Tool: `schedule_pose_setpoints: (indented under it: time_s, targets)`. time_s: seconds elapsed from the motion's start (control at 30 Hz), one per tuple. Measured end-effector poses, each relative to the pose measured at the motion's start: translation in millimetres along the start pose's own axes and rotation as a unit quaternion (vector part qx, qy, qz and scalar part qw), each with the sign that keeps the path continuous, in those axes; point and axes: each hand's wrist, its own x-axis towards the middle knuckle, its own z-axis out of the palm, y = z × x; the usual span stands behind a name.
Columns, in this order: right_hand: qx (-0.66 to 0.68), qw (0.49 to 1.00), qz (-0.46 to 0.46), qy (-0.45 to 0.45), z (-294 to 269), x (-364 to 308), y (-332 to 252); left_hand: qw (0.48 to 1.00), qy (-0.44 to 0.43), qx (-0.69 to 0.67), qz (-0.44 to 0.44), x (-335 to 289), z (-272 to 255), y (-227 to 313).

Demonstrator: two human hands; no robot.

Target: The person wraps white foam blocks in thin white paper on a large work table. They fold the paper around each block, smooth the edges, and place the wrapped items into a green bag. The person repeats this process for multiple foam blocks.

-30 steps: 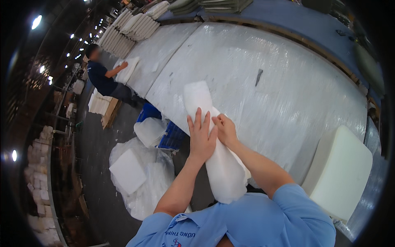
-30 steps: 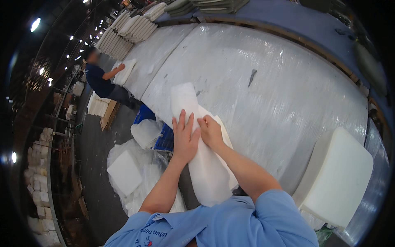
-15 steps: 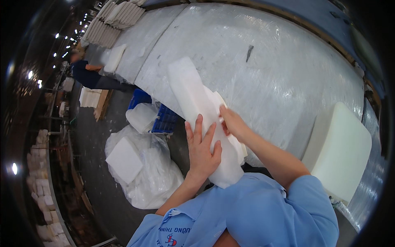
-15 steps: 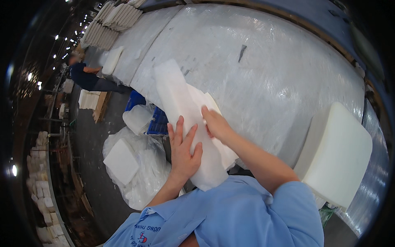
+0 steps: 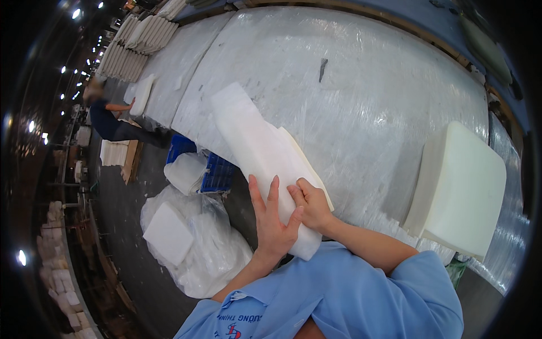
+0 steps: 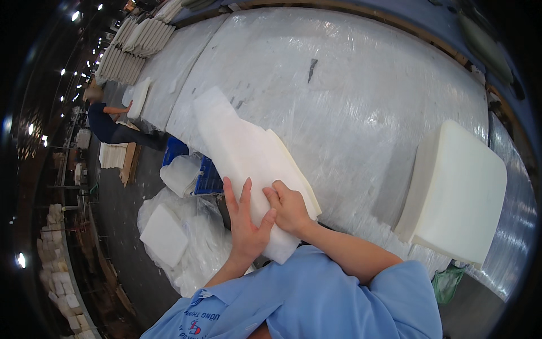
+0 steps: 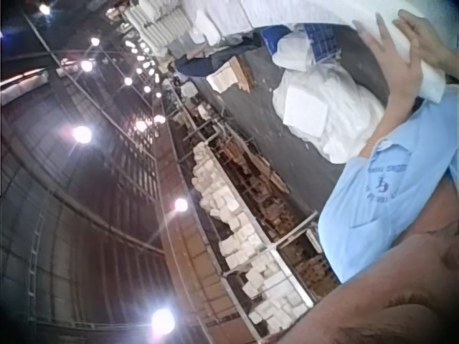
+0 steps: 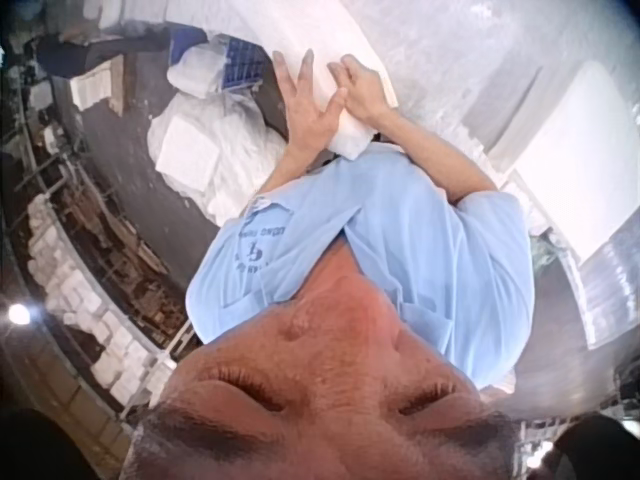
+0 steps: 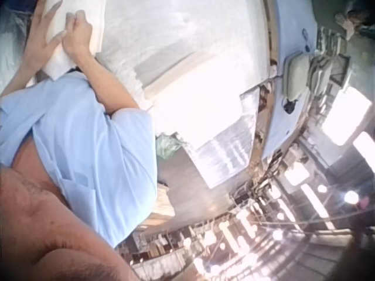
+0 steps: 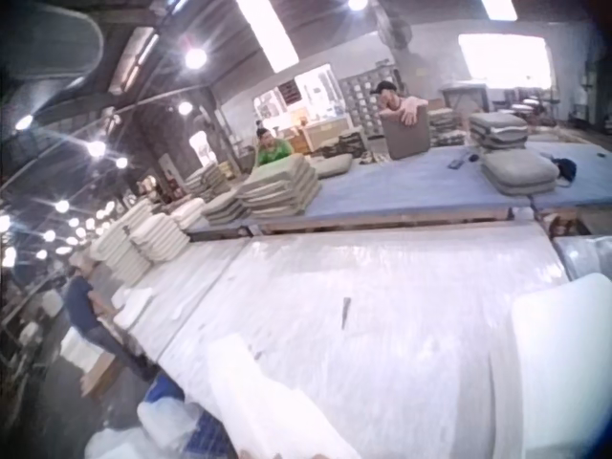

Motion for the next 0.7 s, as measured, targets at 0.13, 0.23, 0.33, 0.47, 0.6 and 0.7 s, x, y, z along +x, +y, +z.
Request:
schedule_pose_setpoints:
  time_s: [0.13,0.23,0.33,0.47,0.6,0.7]
  targets:
    - [-0.023,0.999,-0.026,0.007,6,5,3,0.999,0.025,-0.017,-0.018,0,3,-6]
    - [-0.024,0.999,-0.034,0.009,9,11,8,0.999,0.025,-0.011,-0.019,1,5,-8]
    - [-0.019,0.999,-0.045,0.013,11,14,16,0.999,0.028,0.003,-0.016,-1,8,-11]
    - [-0.018,0.995,-0.091,0.032,16,19,29,0.999,0.029,0.006,-0.03,-2,9,-12]
    - [-0.058,0.985,-0.157,0.034,22,28,42,0.998,0.034,0.013,-0.045,-5,8,-12]
    - [-0.076,0.977,-0.196,0.026,26,33,49,0.998,0.038,0.029,-0.04,-9,6,-14]
